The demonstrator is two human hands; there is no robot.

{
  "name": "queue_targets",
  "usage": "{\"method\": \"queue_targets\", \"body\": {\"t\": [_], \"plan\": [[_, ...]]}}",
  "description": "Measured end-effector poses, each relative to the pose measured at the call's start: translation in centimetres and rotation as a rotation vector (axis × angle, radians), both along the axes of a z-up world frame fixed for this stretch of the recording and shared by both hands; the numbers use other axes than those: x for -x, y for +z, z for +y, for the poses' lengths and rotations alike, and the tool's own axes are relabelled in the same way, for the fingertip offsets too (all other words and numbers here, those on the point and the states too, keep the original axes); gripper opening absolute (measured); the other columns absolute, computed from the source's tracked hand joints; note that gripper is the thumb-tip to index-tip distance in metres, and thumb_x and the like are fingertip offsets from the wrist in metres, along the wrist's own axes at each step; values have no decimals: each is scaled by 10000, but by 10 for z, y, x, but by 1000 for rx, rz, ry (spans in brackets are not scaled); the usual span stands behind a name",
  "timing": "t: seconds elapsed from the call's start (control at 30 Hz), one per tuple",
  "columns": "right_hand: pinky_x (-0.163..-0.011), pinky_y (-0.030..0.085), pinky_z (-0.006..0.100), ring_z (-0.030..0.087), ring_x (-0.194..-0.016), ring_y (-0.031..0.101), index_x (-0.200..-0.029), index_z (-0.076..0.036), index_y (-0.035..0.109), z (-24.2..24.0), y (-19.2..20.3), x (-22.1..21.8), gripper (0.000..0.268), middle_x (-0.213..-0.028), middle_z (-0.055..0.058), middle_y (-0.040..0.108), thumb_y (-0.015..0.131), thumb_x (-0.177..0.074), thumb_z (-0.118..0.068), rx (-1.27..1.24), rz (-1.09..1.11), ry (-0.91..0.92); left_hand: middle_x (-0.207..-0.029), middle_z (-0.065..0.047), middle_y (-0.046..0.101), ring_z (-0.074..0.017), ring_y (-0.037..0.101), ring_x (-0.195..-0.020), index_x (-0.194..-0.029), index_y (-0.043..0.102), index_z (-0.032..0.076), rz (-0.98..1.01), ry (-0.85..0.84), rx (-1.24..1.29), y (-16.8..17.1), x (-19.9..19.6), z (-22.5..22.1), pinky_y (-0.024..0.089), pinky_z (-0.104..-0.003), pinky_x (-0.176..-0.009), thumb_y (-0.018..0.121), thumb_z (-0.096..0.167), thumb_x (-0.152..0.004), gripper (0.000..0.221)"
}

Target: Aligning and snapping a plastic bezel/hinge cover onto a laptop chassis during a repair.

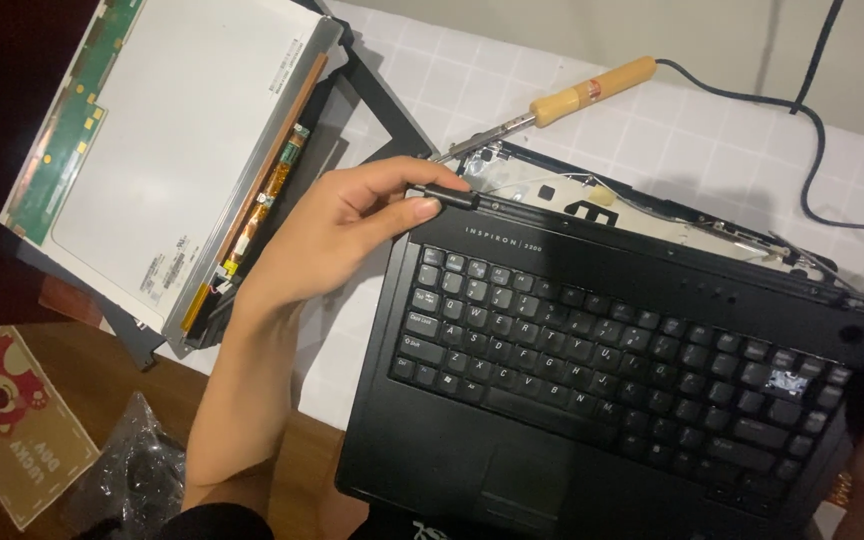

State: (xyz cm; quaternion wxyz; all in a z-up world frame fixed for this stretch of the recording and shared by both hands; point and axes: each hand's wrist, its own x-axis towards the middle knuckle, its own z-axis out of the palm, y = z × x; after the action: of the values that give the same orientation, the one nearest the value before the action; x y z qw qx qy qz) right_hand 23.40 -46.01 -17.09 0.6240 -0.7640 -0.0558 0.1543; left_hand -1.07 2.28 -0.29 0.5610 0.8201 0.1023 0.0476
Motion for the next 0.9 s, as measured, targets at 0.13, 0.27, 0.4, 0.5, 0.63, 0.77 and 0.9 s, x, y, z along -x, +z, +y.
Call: {"method": "queue_targets", "body": {"t": [0.13,0.27,0.4,0.5,0.63,0.77,0.9], "plan": [[-983,387,263,41,-1031,454,-1216,-259,440,16,24,9,300,-1100,-96,442,479,-1158,-550,12,-5,19,-983,44,649,-84,521,-787,-1289,693,187,43,-12,-29,2,-2,-3,409,-254,-787,542,315,-1036,321],[-950,448,211,-6,-993,531,-1220,-256,524,40,52,27,195,-1065,-143,529,569,-1121,-419,-69,25,-52,-872,54,632,-55,418,-633,-1286,658,171,30,-49,-87,5,0,-2,345,-222,-615,508,377,-1039,354],[-850,403,212,2,-905,469,-1211,-250,490,40,54,30,169,-1010,-122,468,535,-1137,-395,-69,-22,-1,-976,45,685,-45,460,-698,-1178,670,152,6,50,10,3,-3,-13,399,-196,-678,726,236,-960,240],[-872,367,207,13,-914,436,-1218,-223,479,46,61,38,156,-1002,-99,443,498,-1171,-371,0,-87,-20,-883,60,621,-53,368,-638,-1167,693,156,11,76,0,1,-3,-13,349,-202,-623,707,298,-961,251],[-999,370,222,26,-1080,433,-1201,-192,456,50,65,37,81,-1206,-67,432,463,-1223,-269,91,-146,-24,-1040,31,708,-48,446,-676,-1156,697,142,-27,79,-2,-1,-5,-14,391,-190,-638,693,279,-968,232],[-851,421,196,8,-901,494,-1242,-244,499,53,70,43,175,-998,-111,497,509,-1187,-411,-3,-11,-66,-970,48,706,-39,391,-626,-1130,706,141,-29,129,-31,-2,-6,-18,346,-188,-599,685,249,-988,180],[-718,253,290,93,-803,290,-975,-143,342,62,81,45,317,-899,-13,301,351,-1273,-252,283,-160,34,-949,51,700,-44,405,-624,-1134,694,156,-32,141,-39,-7,-7,-20,355,-195,-604,679,265,-994,178]]}}
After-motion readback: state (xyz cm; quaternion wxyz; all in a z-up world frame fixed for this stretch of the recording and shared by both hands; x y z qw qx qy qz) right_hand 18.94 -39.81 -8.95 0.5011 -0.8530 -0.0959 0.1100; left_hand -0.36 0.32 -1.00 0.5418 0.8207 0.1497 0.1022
